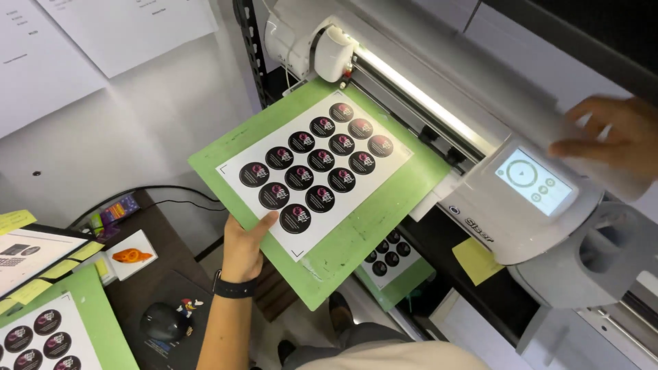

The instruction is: The person is producing stickers by loading printed sheets into a cutting machine and then manually peeling away the excess material.

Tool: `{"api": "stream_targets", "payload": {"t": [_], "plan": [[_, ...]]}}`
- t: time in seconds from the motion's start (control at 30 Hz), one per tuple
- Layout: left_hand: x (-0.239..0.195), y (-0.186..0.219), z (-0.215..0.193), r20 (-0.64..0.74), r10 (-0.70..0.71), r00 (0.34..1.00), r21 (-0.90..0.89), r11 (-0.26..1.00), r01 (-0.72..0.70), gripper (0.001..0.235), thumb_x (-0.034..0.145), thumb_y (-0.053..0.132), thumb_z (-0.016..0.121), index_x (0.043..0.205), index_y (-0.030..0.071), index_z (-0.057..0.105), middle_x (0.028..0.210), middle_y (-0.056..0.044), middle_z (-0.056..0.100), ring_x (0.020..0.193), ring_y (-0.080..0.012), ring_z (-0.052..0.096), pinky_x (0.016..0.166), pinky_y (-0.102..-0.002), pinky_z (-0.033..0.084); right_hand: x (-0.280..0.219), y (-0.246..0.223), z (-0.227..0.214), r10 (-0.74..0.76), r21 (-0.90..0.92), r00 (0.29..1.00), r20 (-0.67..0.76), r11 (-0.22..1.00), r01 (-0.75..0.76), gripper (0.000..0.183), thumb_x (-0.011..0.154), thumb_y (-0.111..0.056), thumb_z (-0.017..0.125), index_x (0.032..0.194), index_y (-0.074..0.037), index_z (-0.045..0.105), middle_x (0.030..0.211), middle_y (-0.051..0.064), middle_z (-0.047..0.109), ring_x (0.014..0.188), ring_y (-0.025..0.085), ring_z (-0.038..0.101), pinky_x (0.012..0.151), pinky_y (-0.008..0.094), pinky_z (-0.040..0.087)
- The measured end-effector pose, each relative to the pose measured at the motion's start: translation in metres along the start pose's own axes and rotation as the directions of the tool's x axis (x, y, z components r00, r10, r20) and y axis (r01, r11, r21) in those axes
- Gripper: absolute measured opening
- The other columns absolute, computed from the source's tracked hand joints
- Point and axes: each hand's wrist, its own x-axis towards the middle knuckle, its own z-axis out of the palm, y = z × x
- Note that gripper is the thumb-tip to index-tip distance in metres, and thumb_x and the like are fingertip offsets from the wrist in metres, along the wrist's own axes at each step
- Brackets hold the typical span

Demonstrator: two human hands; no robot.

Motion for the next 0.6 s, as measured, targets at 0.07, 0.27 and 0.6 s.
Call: {"api": "stream_targets", "payload": {"t": [0.07,0.27,0.6], "plan": [[0.000,-0.002,0.008,-0.049,-0.032,0.998,-0.016,0.999,0.031,0.065,0.080,0.003,0.072,0.142,0.005,0.052,0.134,-0.016,0.067,0.119,-0.0327,0.067,0.100,-0.049,0.060,-0.025,-0.030,-0.004,0.163,-0.297,0.980,0.116,0.947,-0.122,0.064,0.081,-0.049,0.074,0.137,-0.018,0.067,0.116,0.018,0.080,0.102,0.042,0.079,0.079,0.051,0.062],[0.002,-0.006,0.012,-0.144,-0.027,0.989,-0.018,1.000,0.025,0.058,0.083,0.001,0.069,0.139,0.005,0.054,0.128,-0.017,0.068,0.113,-0.0351,0.069,0.093,-0.050,0.062,0.121,0.086,0.032,-0.336,0.064,0.938,0.087,0.941,0.331,0.059,0.113,-0.046,0.050,0.071,-0.006,0.042,0.068,0.007,0.037,0.063,0.021,0.038,0.062,0.039,0.030],[-0.007,0.011,0.020,-0.132,0.052,0.990,0.246,0.969,-0.018,0.047,0.085,0.016,0.081,0.121,0.001,0.055,0.089,-0.013,0.069,0.078,-0.0225,0.072,0.064,-0.036,0.064,0.216,0.189,-0.016,0.031,-0.323,0.928,0.371,0.941,0.097,0.053,0.103,-0.049,0.039,0.145,-0.028,0.063,0.150,0.004,0.061,0.137,0.030,0.057,0.111,0.045,0.042]]}}
